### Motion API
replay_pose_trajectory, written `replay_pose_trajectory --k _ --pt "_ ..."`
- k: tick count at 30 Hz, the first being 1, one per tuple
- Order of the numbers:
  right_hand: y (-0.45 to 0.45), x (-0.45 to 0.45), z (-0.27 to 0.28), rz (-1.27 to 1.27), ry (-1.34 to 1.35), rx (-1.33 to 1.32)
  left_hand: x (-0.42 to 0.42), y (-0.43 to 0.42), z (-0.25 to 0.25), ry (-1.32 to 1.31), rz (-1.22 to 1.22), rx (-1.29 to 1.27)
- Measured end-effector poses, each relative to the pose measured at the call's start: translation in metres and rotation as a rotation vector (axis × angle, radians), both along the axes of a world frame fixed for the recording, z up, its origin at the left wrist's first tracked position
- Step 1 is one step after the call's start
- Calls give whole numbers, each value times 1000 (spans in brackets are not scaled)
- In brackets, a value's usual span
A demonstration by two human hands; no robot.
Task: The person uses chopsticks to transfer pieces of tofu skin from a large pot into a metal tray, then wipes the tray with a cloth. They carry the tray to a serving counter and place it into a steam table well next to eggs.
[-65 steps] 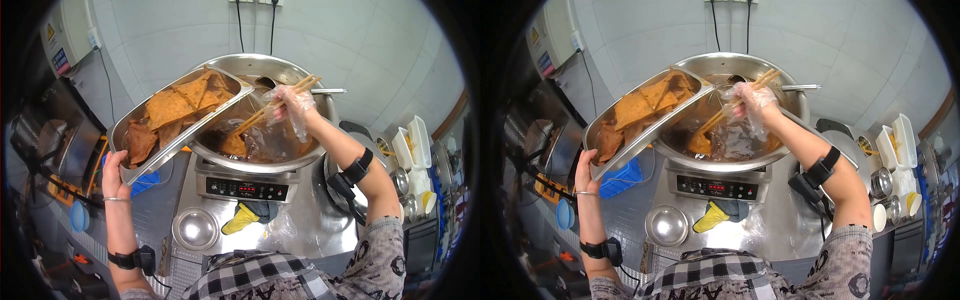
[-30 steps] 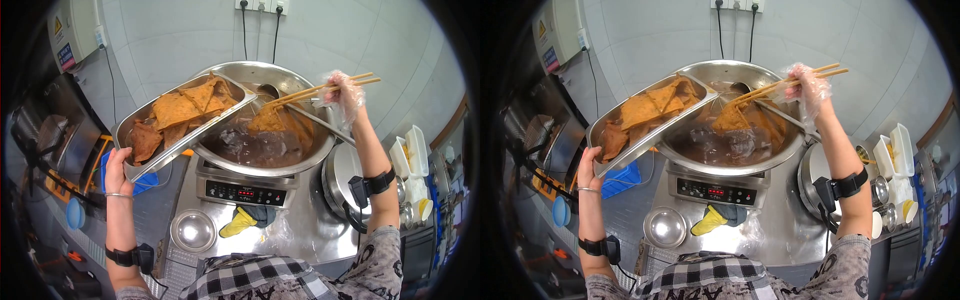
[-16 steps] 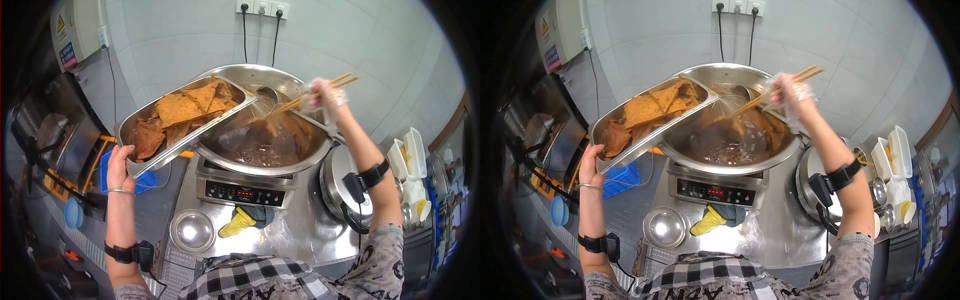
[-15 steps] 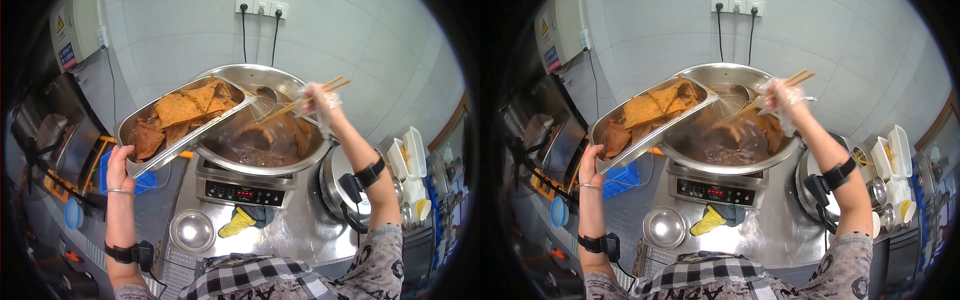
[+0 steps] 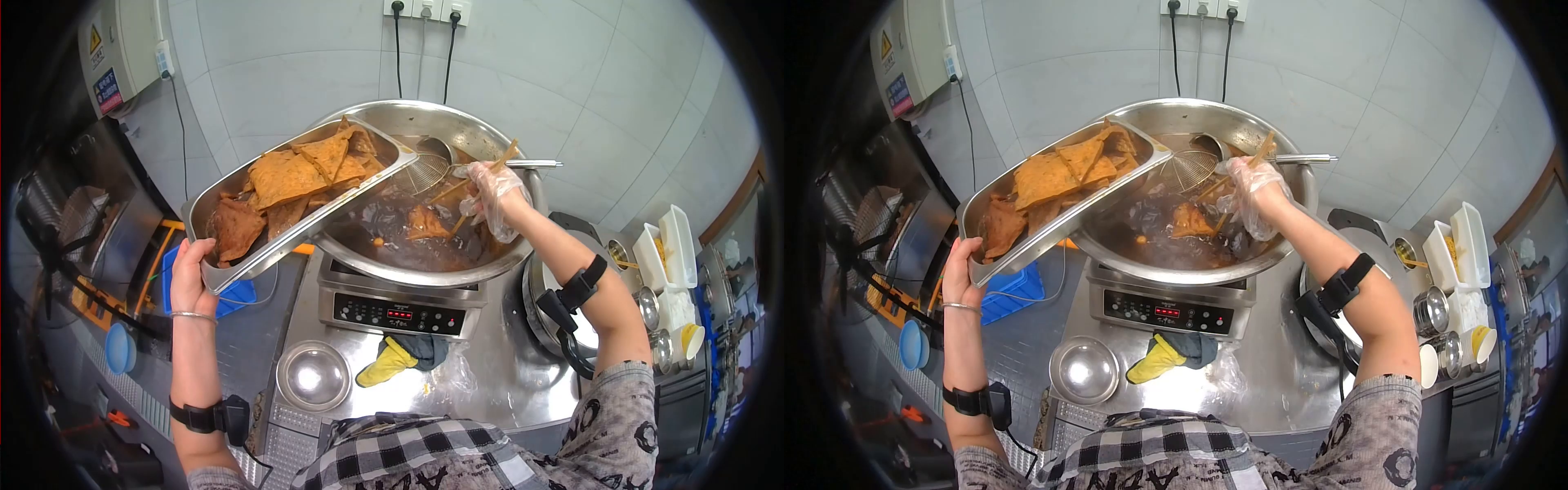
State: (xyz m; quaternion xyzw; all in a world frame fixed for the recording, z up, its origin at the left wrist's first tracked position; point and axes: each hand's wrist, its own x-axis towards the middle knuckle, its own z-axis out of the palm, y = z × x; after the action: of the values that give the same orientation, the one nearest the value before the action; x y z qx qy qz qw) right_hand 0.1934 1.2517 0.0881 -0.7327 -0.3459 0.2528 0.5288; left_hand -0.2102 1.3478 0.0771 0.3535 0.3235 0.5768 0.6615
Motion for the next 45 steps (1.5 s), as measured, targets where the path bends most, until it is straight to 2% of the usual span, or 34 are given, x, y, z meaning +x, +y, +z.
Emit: replay_pose_trajectory --k 4,8,12,16,25,28,31,33,39,41,45 --pt "2 7 -1 -82 34 200 4 -4 5 -2 22 -5" --pt "-1 21 20 -42 11 284 -5 5 -5 10 -33 -17" --pt "-6 30 45 -92 91 367 0 0 0 2 -9 3" --pt "-19 33 69 8 65 559 1 -1 0 -13 -4 7" --pt "-31 11 149 -44 -1 759 -2 -1 2 23 7 1" --pt "-17 3 161 38 -4 818 -1 0 2 -26 -28 9" --pt "1 -23 160 142 11 903 0 -1 5 -13 -22 8" --pt "13 -47 157 234 115 890 -1 -1 5 -9 -15 17" --pt "58 -104 105 384 339 849 3 -4 8 -36 -16 12" --pt "63 -118 88 412 440 764 3 -4 9 -38 -14 9" --pt "55 -125 83 374 451 588 3 -5 10 -36 -13 13"
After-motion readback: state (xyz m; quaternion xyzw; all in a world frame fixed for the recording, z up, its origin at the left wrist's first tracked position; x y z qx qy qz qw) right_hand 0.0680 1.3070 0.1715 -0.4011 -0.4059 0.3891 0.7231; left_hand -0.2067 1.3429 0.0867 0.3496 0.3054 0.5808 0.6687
